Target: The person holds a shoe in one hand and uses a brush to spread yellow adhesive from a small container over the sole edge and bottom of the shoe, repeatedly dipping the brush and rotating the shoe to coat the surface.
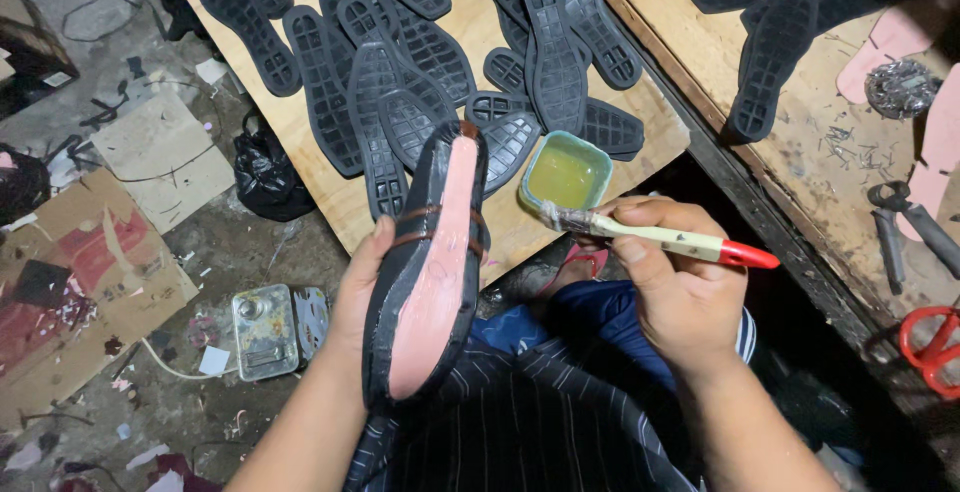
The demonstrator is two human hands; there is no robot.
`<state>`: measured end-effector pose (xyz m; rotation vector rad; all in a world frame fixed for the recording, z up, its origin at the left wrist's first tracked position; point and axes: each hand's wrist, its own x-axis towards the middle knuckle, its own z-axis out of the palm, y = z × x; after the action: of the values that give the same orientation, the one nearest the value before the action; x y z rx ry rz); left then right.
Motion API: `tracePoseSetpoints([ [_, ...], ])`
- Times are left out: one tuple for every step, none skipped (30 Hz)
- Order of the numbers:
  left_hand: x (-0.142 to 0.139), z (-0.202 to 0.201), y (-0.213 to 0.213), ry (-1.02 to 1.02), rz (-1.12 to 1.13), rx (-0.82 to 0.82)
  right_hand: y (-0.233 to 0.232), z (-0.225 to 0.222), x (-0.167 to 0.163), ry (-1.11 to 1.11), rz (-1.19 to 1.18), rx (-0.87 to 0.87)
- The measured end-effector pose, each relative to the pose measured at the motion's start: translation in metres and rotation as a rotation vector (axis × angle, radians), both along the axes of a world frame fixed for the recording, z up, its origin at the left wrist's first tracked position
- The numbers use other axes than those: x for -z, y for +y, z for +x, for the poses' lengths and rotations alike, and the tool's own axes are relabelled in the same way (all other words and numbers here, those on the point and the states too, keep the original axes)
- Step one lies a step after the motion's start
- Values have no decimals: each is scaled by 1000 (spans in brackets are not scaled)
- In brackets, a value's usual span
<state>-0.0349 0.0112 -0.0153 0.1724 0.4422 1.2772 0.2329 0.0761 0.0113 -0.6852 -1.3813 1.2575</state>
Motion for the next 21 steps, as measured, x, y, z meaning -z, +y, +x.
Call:
tracePoseSetpoints([
  [-5,1,-1,23,-32,-5,-2,-2,-1,11,-12,-19],
  [-9,3,-1,140,-16,-37,-4,-3,-4,19,-26,-38],
  [-13,6,-2,258,2,-72,-7,-5,-6,-35,29,-16],
  [-17,6,-2,377,24,-107,-9,-7,-9,-87,87,7],
  [-21,7,-1,396,41,-95,-11,-8,-12,-140,145,32],
  [-25,7,-2,414,52,-82,-12,-9,-15,-229,230,72],
  [-29,8,-2,432,63,-70,-13,-9,-19,-317,314,110],
  [-32,8,-3,467,84,-65,-12,-10,-21,-404,401,151],
  [-34,8,-3,502,107,-58,-12,-11,-23,-406,425,161],
  [-37,9,-3,535,127,-51,-12,-13,-25,-409,447,171],
  [-38,10,-4,540,123,-51,-12,-13,-26,-414,469,178],
  [-39,10,-4,546,119,-53,-11,-14,-27,-412,471,180],
  [-40,11,-4,553,115,-56,-11,-15,-27,-410,472,181],
  [-41,12,-4,570,114,-53,-11,-15,-28,-408,471,180],
  [-42,13,-5,588,114,-50,-12,-15,-28,-419,483,192],
  [-42,12,-5,606,116,-47,-12,-16,-29,-431,495,205],
  [-43,12,-5,629,124,-46,-12,-16,-29,-444,507,219],
  [-43,12,-5,651,132,-45,-12,-16,-30,-460,520,228],
  [-44,13,-5,673,141,-45,-12,-16,-30,-476,534,236],
  [-44,12,-5,690,153,-48,-12,-17,-31,-492,547,243],
  [-45,12,-5,707,164,-52,-13,-18,-31,-497,542,243],
])
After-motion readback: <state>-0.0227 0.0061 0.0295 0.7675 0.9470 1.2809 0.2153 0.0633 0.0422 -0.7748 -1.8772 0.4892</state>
